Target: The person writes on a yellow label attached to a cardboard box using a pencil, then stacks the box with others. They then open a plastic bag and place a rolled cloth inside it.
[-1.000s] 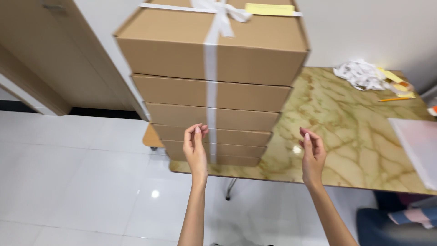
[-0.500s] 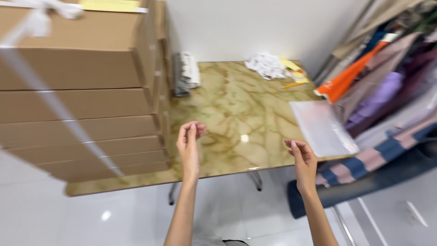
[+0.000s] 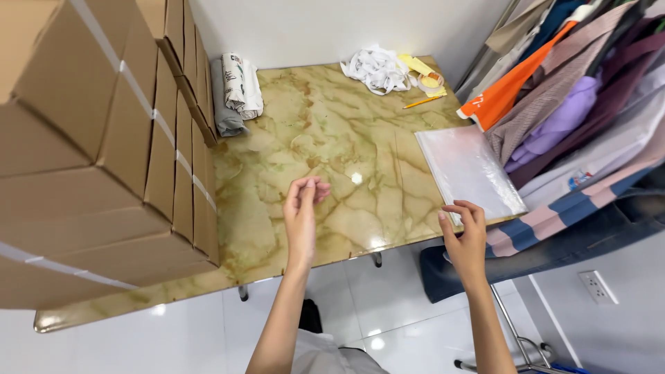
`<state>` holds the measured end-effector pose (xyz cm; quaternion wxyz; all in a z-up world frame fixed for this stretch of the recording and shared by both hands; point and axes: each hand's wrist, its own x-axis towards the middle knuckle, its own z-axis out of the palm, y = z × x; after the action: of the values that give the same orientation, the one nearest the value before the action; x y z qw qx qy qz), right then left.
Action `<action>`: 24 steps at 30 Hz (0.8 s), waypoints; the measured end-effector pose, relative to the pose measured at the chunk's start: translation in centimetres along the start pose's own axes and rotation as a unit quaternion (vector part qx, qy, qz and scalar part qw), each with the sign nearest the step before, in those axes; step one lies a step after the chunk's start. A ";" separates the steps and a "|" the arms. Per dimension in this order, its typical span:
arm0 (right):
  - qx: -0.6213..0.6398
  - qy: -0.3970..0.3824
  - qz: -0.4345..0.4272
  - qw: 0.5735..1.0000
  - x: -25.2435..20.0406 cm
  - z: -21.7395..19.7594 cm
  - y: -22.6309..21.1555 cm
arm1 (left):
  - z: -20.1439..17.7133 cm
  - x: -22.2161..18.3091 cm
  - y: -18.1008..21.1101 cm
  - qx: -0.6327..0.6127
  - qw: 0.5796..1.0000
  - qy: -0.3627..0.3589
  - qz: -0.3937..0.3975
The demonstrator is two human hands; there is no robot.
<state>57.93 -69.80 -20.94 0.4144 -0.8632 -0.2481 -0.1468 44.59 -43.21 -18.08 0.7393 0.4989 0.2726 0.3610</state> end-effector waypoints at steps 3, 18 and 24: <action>0.056 -0.045 0.053 0.996 2.2 3.5 4.5 | 0.6 3.2 0.0 0.005 0.999 -0.031 -0.011; 0.132 -0.102 0.309 0.936 11.0 13.6 10.5 | -2.1 19.4 -6.6 0.121 0.983 -0.132 -0.039; 0.038 -0.171 0.277 0.945 15.8 18.2 19.2 | -0.7 19.6 -7.1 0.134 0.976 -0.169 -0.007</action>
<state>82.51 -60.85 -37.18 0.4226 -0.8936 -0.0718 0.1334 57.49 -28.70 -25.81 0.7033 0.6455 0.1935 0.2266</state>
